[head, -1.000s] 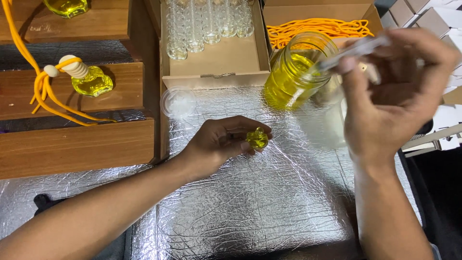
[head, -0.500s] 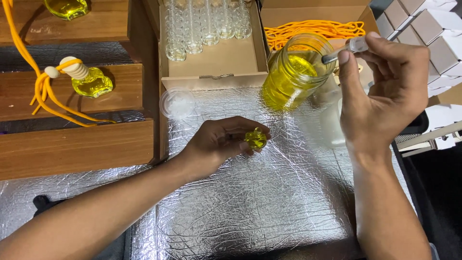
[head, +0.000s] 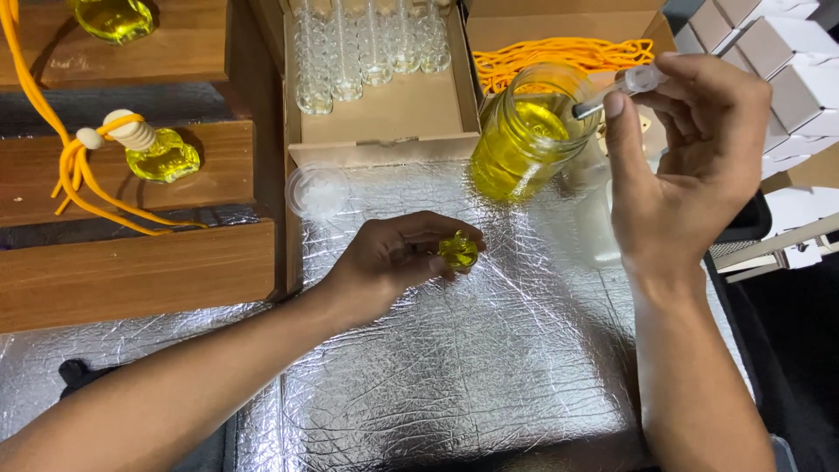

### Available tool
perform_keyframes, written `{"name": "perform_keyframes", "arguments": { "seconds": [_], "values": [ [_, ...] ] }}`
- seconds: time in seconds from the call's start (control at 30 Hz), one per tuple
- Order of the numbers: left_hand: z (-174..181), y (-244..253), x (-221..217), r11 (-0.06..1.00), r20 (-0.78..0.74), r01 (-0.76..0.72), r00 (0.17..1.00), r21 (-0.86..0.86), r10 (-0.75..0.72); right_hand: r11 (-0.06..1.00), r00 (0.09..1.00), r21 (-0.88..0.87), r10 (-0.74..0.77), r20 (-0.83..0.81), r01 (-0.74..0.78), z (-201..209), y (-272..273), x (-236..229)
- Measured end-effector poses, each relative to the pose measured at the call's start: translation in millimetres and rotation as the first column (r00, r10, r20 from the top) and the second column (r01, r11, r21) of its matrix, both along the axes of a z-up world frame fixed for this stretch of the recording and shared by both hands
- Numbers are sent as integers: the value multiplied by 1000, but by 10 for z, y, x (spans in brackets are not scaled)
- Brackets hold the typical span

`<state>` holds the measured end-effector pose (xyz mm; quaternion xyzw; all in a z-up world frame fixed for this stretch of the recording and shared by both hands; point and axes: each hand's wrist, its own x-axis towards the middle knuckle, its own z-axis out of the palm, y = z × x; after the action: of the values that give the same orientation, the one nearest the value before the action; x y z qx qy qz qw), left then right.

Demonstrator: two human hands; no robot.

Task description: Filling a small perfume bottle with liquid using a syringe and then assembling it with a pouch and cord.

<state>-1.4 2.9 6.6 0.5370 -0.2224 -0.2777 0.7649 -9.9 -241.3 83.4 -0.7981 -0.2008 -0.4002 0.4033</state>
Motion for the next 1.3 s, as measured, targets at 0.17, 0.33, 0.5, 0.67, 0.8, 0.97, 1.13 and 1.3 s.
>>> {"name": "perform_keyframes", "arguments": {
  "seconds": [0.17,0.33,0.5,0.67,0.8,0.97,1.13,1.3],
  "values": [
    [22,-10,-6,1000,-27,-5,1000,-13,5,991,998,-134,12,57,-4,59,-174,-36],
    [-28,-13,4,997,-8,-4,1000,-78,3,967,994,-244,-85,-65,67,201,-502,-256],
    [70,-31,15,996,106,-44,994,80,35,921,890,-341,-308,-337,190,171,-1011,-356],
    [-27,-46,40,999,146,-27,989,35,21,854,683,-481,-474,-555,201,351,-916,-321],
    [38,-58,49,992,256,-53,966,115,21,789,273,-572,-614,-741,222,494,-705,-243],
    [10,-68,43,993,241,-51,970,104,25,738,143,-657,-675,-724,154,524,-582,-196],
    [-6,-54,38,999,192,-36,981,36,29,738,101,-666,-674,-732,108,524,-523,-198],
    [38,-60,20,998,150,-43,988,47,36,691,364,-685,-714,-597,232,423,-622,-272]
  ]
}}
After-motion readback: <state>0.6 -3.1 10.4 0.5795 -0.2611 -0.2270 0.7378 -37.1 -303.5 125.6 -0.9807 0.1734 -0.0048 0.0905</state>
